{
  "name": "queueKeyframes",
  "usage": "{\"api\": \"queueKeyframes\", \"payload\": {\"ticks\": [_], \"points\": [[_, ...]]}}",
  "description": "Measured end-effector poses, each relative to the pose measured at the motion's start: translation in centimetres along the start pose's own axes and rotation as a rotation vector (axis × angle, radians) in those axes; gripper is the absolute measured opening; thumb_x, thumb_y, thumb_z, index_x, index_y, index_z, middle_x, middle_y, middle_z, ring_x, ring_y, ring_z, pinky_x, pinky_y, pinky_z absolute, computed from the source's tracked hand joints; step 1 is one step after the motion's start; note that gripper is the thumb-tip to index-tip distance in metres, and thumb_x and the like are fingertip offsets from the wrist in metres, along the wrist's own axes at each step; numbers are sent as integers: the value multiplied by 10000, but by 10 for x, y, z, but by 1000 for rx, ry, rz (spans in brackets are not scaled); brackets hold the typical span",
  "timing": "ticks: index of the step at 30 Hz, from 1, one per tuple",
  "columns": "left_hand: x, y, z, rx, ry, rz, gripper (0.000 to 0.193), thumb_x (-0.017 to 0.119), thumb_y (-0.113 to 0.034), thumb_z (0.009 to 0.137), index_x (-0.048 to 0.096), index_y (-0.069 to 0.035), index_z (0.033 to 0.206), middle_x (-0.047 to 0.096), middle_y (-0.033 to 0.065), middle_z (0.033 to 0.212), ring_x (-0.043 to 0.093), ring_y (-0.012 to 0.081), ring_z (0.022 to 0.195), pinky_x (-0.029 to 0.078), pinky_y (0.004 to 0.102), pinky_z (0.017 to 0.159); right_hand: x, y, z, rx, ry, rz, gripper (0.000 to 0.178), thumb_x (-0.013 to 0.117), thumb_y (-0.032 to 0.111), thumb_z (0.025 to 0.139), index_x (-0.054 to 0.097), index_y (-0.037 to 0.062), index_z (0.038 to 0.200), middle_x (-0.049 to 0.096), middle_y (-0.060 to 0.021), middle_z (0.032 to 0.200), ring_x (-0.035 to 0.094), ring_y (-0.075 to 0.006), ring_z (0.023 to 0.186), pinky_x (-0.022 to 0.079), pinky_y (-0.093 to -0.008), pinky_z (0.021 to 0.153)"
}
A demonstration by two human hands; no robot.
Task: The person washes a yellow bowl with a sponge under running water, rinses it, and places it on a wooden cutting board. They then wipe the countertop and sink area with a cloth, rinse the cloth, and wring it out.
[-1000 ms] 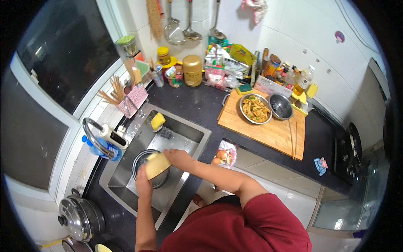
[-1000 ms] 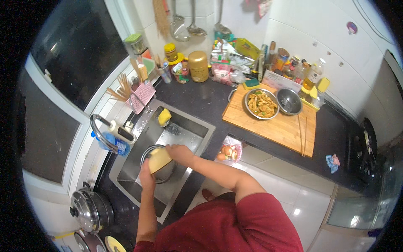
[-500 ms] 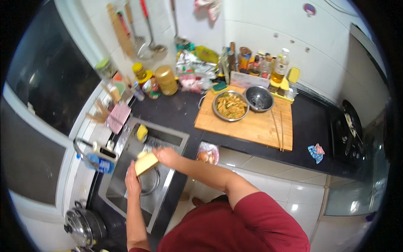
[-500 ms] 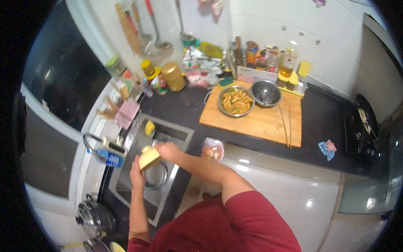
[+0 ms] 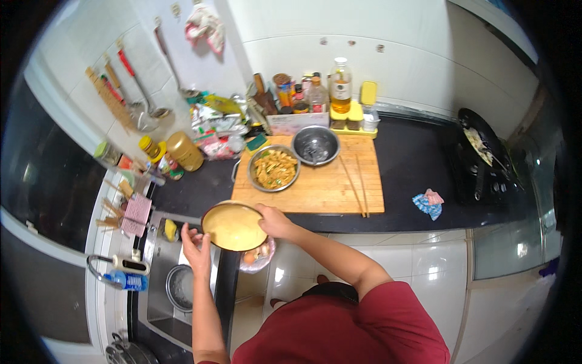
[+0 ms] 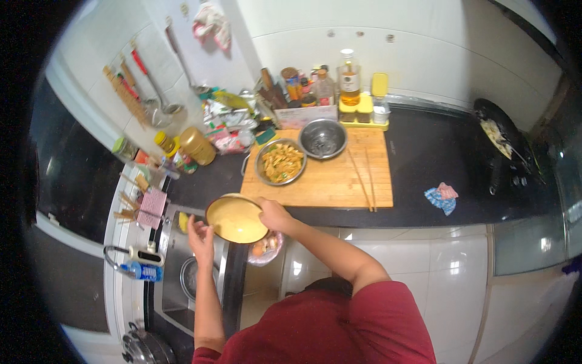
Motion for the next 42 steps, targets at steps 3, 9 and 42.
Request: {"api": "queueKeyframes", "payload": {"ticks": [3,9,42], "points": [[74,-12,-17,-73,163,-51,576,718,-125,780,459,-25,1285,566,90,1019,563,120,798,483,267,715,-55,-51,-35,369,36,469,480,474,3,777,450,-54,1253,637,-203,930,660,-258,623,560,-330,462],[200,-14,-54,-199,458,-214,378,653,-148,849,536,23,1165,626,73,884,585,126,795,488,262,722,-147,-134,-120,629,-213,653,400,493,31,791,494,-71,1178,638,-206,916,667,-277,640,578,-354,503],[146,70,-5,-465,497,-444,207,564,-129,912,567,-24,1090,598,16,825,578,78,702,461,210,599,16,-90,-67,670,116,758,240,643,215,853,565,16,963,621,-117,811,644,-219,631,560,-336,551]]}}
Point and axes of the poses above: each hand's wrist, its own z-axis towards the middle knuckle, its own x-axis out of the palm, y = z × x, the point moved 8 cm from there along z, towards the middle knuckle
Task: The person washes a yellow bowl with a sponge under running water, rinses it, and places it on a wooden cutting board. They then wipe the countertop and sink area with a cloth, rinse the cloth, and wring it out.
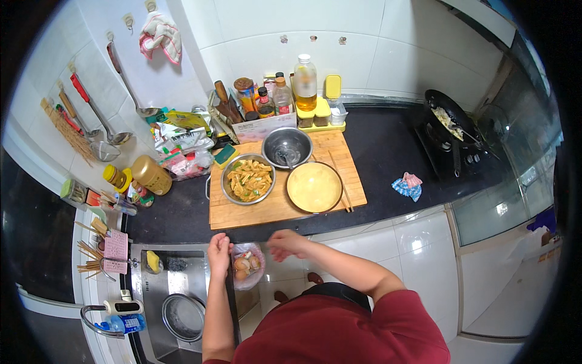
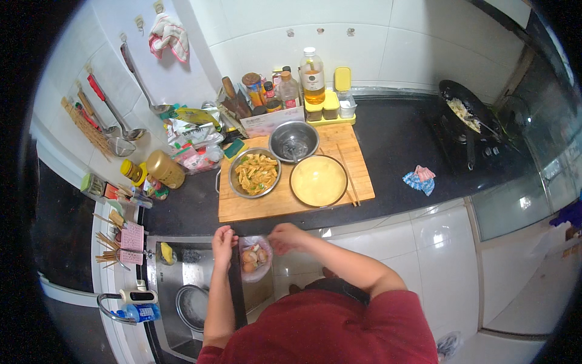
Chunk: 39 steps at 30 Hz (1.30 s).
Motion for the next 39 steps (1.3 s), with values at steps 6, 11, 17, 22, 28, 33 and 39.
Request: {"api": "queueKeyframes", "payload": {"ticks": [6,11,17,22,28,33,39], "points": [[-141,-84,-10,472,-310,465,236,537,-153,919,592,5,1084,610,113,1015,576,203,932,458,321,839,194,130,-7,-933,-23,-725,221,632,119,756,547,6,927,614,-180,797,634,-311,685,507,-395,632],[-218,-157,-114,724,-828,674,316,471,-141,960,497,48,1211,552,214,1159,549,310,1013,423,382,916,300,145,-64,-1463,-11,-624,373,581,69,778,456,50,1129,504,-177,1082,581,-386,926,500,-429,717],[-225,-14,-72,106,-239,1129,391,656,-226,804,600,14,1107,605,235,1064,559,406,1019,436,446,890,279,47,59,-881,-71,-1400,286,552,62,752,576,17,1033,620,-170,929,627,-317,895,482,-438,762],[-193,-112,-76,576,-573,1045,439,577,-162,861,488,51,1235,506,273,1221,465,424,1138,382,466,947,279,131,-28,-1378,-372,-1086,397,567,115,757,530,20,1141,592,-161,999,576,-299,968,446,-380,773],[-144,-33,8,89,62,1393,528,675,-214,772,506,-15,1232,521,233,1233,482,398,1135,409,472,934,181,79,23,-928,-569,-1495,206,552,145,770,647,91,945,665,-76,882,563,-285,1016,347,-537,869],[-113,-24,5,389,-97,1075,390,588,-227,857,563,29,1149,548,249,1186,502,406,1112,390,450,959,42,63,-31,-510,-776,-1267,353,660,277,737,633,94,1037,668,-111,929,577,-302,978,411,-465,837],[-6,-55,-23,510,80,938,394,531,-268,902,571,38,1148,544,269,1186,498,409,1123,384,446,975,-123,37,-128,-356,-1349,-999,395,682,286,763,624,89,1101,644,-172,948,570,-359,956,461,-494,773]]}}
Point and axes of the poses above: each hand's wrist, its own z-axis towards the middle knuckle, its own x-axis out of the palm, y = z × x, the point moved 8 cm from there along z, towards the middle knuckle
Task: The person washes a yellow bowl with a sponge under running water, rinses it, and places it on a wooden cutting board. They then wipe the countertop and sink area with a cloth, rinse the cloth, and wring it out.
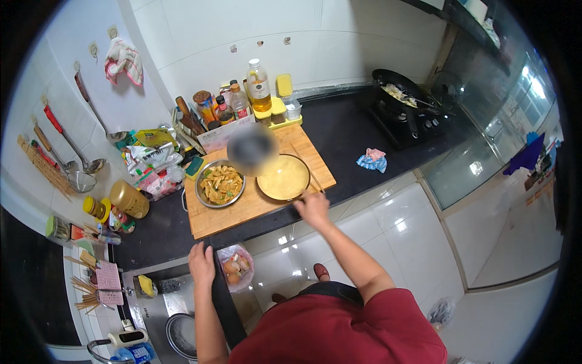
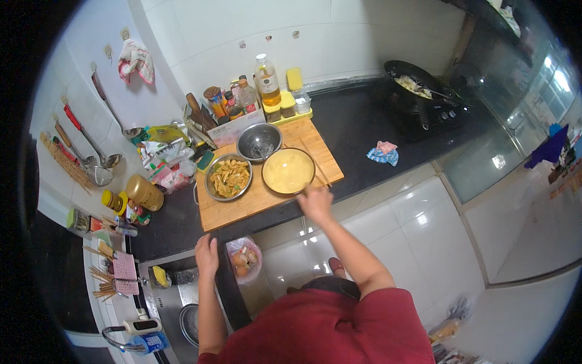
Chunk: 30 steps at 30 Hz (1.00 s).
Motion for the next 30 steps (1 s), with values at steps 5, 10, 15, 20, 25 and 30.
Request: {"api": "queueKeyframes", "payload": {"ticks": [5,10,15,20,25,30], "points": [[41,-56,7,18,39,-2,390,528,-265,903,574,33,1150,537,272,1195,498,405,1122,385,446,974,-23,-92,44,81,63,176,262,629,222,795,638,79,1015,655,-185,874,596,-378,872,467,-480,771],[81,-105,16,5,99,-17,384,559,-246,885,574,35,1146,536,272,1197,501,406,1118,387,441,972,-58,-130,84,-3,-49,21,308,638,172,774,619,46,1054,653,-174,962,586,-359,969,447,-466,856],[127,-153,26,36,147,-85,385,576,-235,874,568,33,1150,542,262,1195,510,406,1107,402,437,958,-55,-249,147,138,19,-429,587,631,204,788,436,215,1341,393,-65,1399,324,-409,1268,331,-650,932],[155,-177,21,11,184,-103,358,579,-231,877,576,17,1135,547,258,1181,519,412,1092,411,436,945,-36,-336,170,-3,-26,-167,487,558,81,805,498,124,1287,460,-171,1323,383,-401,1243,295,-548,1017],[173,-172,11,-31,223,-148,352,584,-225,874,577,17,1129,552,254,1174,523,406,1090,416,432,939,-27,-313,118,-186,-148,70,408,539,-26,753,596,48,1150,535,-205,1215,449,-380,1177,321,-450,1002],[169,-167,3,-21,230,-182,353,589,-219,870,577,19,1130,555,245,1174,524,400,1092,418,425,939,0,-214,36,-250,17,229,267,380,179,965,500,31,1152,504,-136,1122,469,-270,1092,349,-387,981]]}}
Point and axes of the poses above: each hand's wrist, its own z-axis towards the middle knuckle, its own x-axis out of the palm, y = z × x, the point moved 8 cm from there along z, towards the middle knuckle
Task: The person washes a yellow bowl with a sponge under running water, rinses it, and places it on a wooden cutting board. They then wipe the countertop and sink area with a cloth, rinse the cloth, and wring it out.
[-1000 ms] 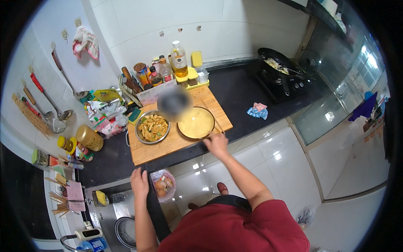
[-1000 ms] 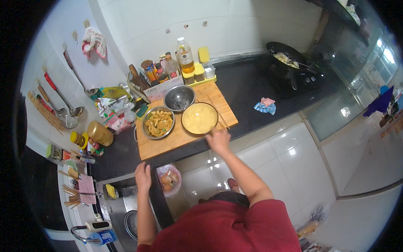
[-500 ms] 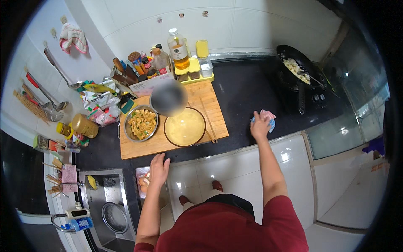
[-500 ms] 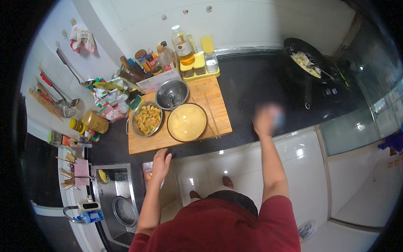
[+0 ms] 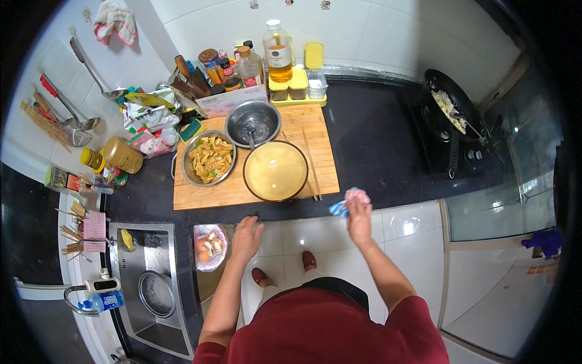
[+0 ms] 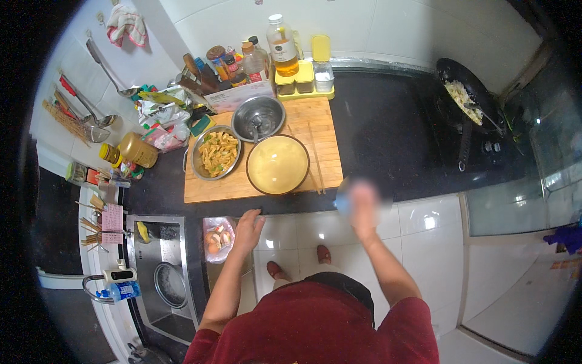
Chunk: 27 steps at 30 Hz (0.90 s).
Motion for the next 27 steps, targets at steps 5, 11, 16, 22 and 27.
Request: {"api": "queueKeyframes", "payload": {"ticks": [5,11,16,22,27], "points": [[-14,14,-11,55,-3,-11,351,577,-232,877,578,20,1121,556,242,1174,524,402,1091,423,430,932,63,85,-22,-103,141,-177,319,410,131,930,435,24,1230,460,-174,1198,430,-308,1141,321,-418,1009],[-45,50,-35,23,-2,-76,357,567,-246,883,575,21,1119,552,238,1171,525,403,1077,419,432,929,118,134,-20,-107,51,-157,388,533,7,769,543,23,1157,482,-197,1244,419,-392,1121,359,-447,986],[-81,82,-57,55,-96,-78,351,565,-253,885,576,19,1108,566,222,1124,527,394,1063,425,432,903,135,154,-17,-124,-39,-186,394,597,-21,701,612,22,1093,507,-201,1228,413,-432,1121,355,-478,1001],[-98,110,-68,64,-72,-127,303,520,-209,876,582,16,1069,605,174,1061,552,348,1013,426,401,885,148,193,-27,-99,32,-105,438,581,-42,672,609,24,1104,500,-179,1252,396,-423,1167,334,-467,1022],[-110,122,-70,76,-80,-165,311,519,-249,886,590,-3,1063,598,188,1070,553,359,1004,429,413,882,160,252,-26,-201,70,-200,391,579,-20,698,610,-35,1088,569,-199,1132,455,-412,1095,327,-466,1020]]}}
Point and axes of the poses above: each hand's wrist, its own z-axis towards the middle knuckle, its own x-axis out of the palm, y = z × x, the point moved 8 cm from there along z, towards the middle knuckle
